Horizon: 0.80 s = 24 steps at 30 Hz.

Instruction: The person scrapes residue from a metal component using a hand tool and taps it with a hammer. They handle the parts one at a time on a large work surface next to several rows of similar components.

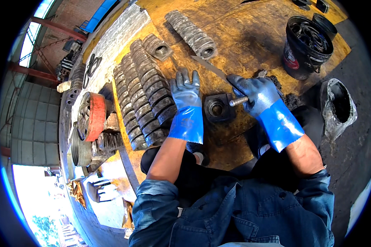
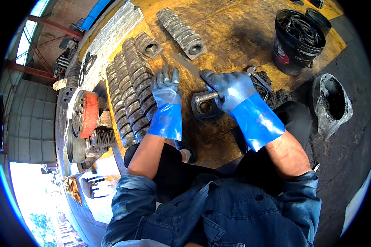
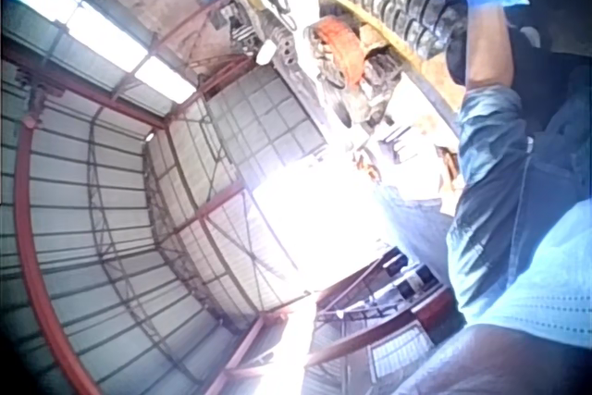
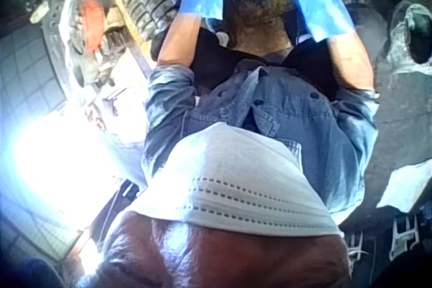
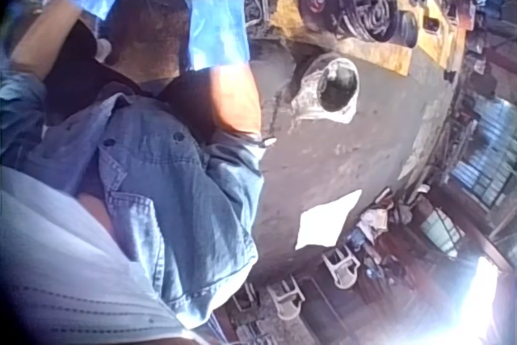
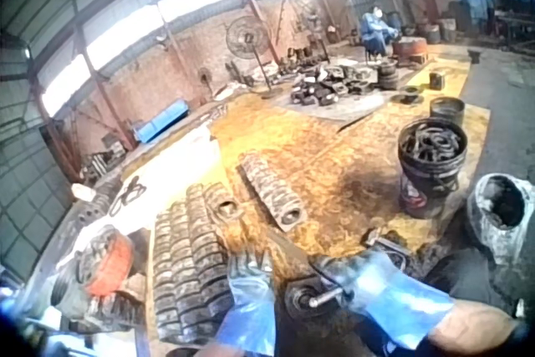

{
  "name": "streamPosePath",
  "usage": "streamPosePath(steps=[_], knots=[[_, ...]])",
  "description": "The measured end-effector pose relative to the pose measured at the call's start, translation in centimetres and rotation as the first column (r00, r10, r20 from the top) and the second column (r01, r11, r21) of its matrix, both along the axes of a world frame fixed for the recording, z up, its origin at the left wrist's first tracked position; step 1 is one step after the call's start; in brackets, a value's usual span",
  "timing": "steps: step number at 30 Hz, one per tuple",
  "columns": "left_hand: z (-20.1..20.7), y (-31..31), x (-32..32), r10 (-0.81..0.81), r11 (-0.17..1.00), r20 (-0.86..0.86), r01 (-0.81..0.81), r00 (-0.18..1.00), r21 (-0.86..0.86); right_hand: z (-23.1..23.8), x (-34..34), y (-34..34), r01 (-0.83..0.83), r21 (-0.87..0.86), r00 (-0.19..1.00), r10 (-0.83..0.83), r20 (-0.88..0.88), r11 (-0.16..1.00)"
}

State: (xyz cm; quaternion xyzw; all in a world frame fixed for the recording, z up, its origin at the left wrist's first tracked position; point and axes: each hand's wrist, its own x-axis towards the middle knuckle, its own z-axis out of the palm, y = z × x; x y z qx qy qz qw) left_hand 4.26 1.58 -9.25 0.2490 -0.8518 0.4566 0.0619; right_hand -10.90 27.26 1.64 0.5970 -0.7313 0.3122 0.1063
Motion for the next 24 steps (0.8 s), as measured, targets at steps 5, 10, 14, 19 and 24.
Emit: streamPosePath(steps=[5, 10, 14, 19, 24], knots=[[-0.9, -1.1, -0.4, 0.169, 0.855, 0.294, 0.009, 0.941, -0.518, 0.3, -0.7, 0.8, -0.171, -0.032, 0.984, 0.169, -0.053, 0.985], [-1.4, -1.0, 0.2, 0.210, 0.818, 0.336, 0.023, 0.918, -0.575, -0.1, -0.6, 1.0, -0.276, 0.015, 0.960, 0.276, -0.057, 0.961], [-0.9, 0.0, 0.0, 0.236, 0.793, 0.358, 0.034, 0.903, -0.608, 0.0, -0.6, 1.1, -0.273, 0.064, 0.962, 0.274, 0.005, 0.960], [-0.2, 1.4, -0.3, 0.333, 0.685, 0.425, 0.094, 0.841, -0.723, -0.9, -0.3, 0.8, -0.224, 0.033, 0.974, 0.223, 0.049, 0.974], [0.7, 2.1, -0.2, 0.410, 0.700, 0.524, 0.111, 0.746, -0.706, -0.6, 0.6, -0.2, -0.155, 0.061, 0.966, 0.138, 0.220, 0.986]])
